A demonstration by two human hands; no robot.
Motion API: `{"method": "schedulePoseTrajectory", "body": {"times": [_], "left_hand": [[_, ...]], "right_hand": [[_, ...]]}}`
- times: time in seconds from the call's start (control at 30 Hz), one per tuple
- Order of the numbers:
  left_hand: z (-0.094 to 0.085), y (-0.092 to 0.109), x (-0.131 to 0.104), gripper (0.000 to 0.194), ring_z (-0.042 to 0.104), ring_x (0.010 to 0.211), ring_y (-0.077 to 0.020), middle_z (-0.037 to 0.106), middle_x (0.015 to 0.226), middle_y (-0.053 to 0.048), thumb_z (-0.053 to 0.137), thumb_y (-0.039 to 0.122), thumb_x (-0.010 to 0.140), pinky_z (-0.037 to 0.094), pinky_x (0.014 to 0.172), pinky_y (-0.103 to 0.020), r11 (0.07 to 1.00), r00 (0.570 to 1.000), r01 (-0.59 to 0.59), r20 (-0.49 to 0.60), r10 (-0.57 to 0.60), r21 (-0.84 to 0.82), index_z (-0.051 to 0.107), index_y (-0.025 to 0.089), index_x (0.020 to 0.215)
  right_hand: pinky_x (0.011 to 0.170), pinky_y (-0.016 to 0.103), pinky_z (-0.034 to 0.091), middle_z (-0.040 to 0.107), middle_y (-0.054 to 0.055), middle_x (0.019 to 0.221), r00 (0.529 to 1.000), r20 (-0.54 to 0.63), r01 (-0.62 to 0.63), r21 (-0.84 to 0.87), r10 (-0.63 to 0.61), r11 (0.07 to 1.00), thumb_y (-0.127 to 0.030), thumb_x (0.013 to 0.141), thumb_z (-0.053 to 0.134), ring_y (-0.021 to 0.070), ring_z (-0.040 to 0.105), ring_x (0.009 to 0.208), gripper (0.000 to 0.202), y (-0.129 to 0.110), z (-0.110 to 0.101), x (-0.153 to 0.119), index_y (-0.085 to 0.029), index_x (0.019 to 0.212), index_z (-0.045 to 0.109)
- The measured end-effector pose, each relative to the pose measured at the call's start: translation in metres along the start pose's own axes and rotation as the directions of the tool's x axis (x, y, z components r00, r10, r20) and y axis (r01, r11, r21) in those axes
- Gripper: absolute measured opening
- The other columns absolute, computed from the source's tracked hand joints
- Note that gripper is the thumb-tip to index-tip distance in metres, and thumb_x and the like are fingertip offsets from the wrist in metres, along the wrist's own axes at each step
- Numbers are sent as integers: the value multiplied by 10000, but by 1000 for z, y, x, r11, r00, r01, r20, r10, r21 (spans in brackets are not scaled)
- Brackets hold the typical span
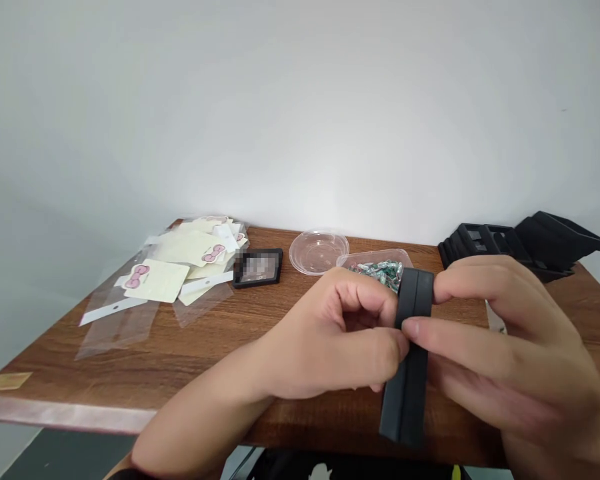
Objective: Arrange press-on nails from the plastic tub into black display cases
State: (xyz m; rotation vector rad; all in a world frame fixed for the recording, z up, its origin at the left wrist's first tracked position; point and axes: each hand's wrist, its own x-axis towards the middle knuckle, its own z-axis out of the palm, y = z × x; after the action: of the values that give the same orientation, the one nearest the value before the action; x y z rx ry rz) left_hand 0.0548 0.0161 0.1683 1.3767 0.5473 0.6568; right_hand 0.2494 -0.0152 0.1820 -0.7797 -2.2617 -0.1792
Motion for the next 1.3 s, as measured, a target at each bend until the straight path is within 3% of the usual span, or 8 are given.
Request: {"method": "schedulePoseTrajectory", "body": {"times": [0.23,0.33,0.4,0.57,0.67,0.87,1.13,1.3], "left_hand": [[2,-6,0,147,493,380,-77,539,476,20,554,219,691,394,340,-140,959,958,243,189,-214,-149,540,168,553],[4,-10,-4,179,485,413,-75,541,508,19,511,176,754,415,386,-157,995,978,95,190,-87,-33,538,169,577],[4,-14,-6,190,449,460,-71,509,526,29,495,121,753,410,439,-170,977,983,-140,137,119,160,498,174,571],[-8,-28,-7,160,491,623,-107,554,704,7,580,68,693,468,577,-215,610,798,-561,167,580,560,546,191,790],[-19,-36,-8,306,620,784,-137,657,889,-62,590,27,742,556,741,-249,501,743,-646,321,588,576,578,186,1003],[-21,-68,-17,126,714,836,-176,734,846,-61,546,167,930,616,852,-297,353,632,-757,480,608,549,664,180,975],[-11,-107,-15,118,750,818,-159,770,860,-50,596,121,926,643,805,-230,296,559,-785,416,717,544,700,131,982],[-8,-124,-15,107,755,823,-175,770,845,-77,595,86,911,636,862,-248,369,575,-765,302,760,528,677,91,979]], "right_hand": [[664,299,577,684,14,812,993,-87,72,-72,-79,995,-35,821,643,156,636,766,190,-7,-1,-20,-223,835,669],[677,301,603,720,18,823,991,-66,110,-88,-116,990,-40,836,623,162,667,771,182,-7,0,-26,-211,869,679],[688,294,603,723,28,850,989,-75,124,-64,-129,990,-49,852,598,163,661,794,177,-6,4,-30,-201,893,680],[709,285,578,693,61,878,997,-55,57,101,-52,993,-32,837,586,169,602,834,170,-2,21,-39,-158,929,652],[721,286,572,680,64,867,998,9,52,173,-55,984,-36,866,526,170,590,826,173,-3,32,-45,-160,935,624],[703,274,547,639,59,808,992,124,-55,386,8,921,-79,918,464,154,560,752,144,-14,51,-70,-154,921,586],[652,233,473,567,16,787,944,308,-271,526,117,806,-169,965,466,132,536,764,120,-10,56,-85,-200,856,505],[612,208,419,559,-12,755,919,368,-337,549,141,765,-209,981,483,104,512,703,133,-4,59,-84,-201,849,496]]}}
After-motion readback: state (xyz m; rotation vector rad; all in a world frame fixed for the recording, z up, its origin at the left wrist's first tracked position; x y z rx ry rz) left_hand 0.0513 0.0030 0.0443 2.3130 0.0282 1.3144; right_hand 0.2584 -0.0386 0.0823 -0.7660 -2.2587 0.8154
